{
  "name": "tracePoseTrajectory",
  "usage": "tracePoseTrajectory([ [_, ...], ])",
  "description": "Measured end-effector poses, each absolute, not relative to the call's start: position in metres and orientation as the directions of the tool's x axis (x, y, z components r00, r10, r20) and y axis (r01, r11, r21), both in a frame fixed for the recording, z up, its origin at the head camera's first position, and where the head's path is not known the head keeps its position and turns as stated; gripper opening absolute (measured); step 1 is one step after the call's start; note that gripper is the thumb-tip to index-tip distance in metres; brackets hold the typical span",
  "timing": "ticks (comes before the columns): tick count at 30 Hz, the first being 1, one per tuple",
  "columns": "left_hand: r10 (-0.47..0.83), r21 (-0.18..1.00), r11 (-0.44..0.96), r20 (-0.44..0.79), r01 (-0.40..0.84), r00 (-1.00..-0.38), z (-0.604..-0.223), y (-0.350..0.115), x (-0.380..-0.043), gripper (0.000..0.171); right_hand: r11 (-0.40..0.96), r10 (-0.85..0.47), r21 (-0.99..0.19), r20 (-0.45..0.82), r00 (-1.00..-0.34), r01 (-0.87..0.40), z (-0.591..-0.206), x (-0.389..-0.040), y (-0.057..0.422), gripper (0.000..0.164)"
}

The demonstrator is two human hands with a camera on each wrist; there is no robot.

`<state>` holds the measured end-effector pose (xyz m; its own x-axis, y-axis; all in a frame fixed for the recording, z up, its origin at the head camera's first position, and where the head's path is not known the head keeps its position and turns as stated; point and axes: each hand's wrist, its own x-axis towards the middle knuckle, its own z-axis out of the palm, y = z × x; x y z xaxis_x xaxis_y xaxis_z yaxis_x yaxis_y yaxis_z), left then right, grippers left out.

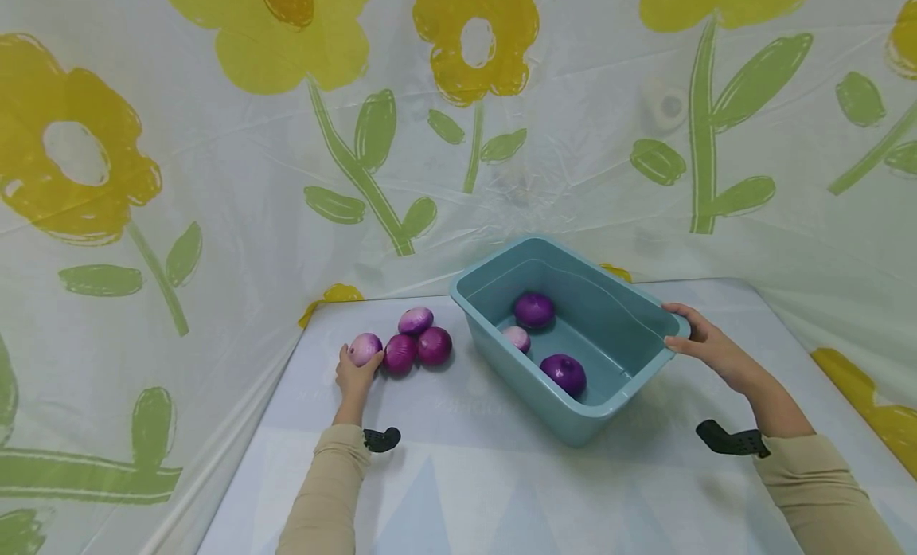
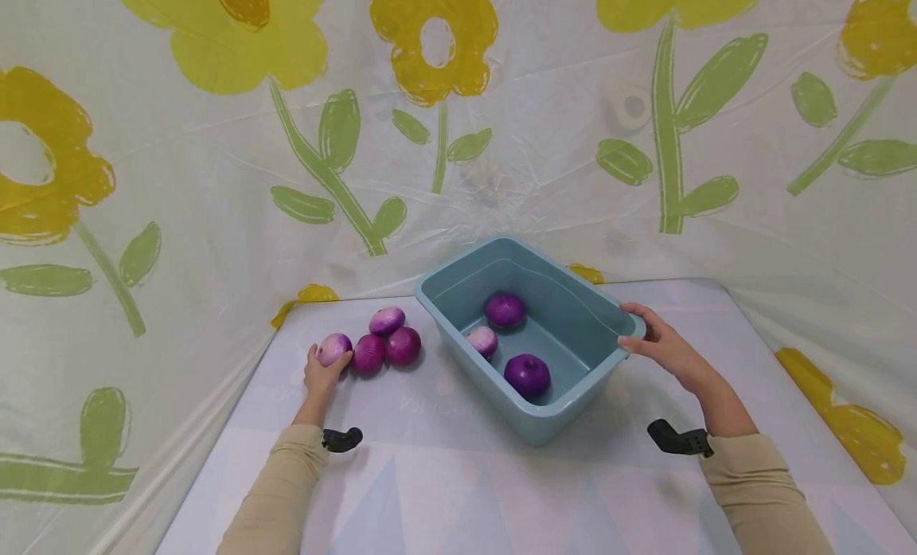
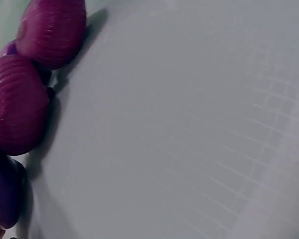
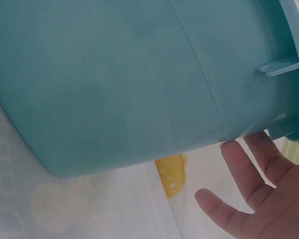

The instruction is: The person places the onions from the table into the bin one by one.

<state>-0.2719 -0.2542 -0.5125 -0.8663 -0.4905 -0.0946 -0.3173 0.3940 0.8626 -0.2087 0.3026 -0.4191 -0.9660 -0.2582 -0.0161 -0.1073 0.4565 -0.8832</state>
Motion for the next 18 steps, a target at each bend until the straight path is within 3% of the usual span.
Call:
tracePoseTrajectory([
  [18,-0.522,0.913,0.297,-0.089,-0.279,-0.848,-0.5098,-0.2611,-0.2761,0.078,0.468,-0.253,-0.877,-0.013,-0.967,-0.111,-0.4206,-0.2099,0.3035,0.063],
])
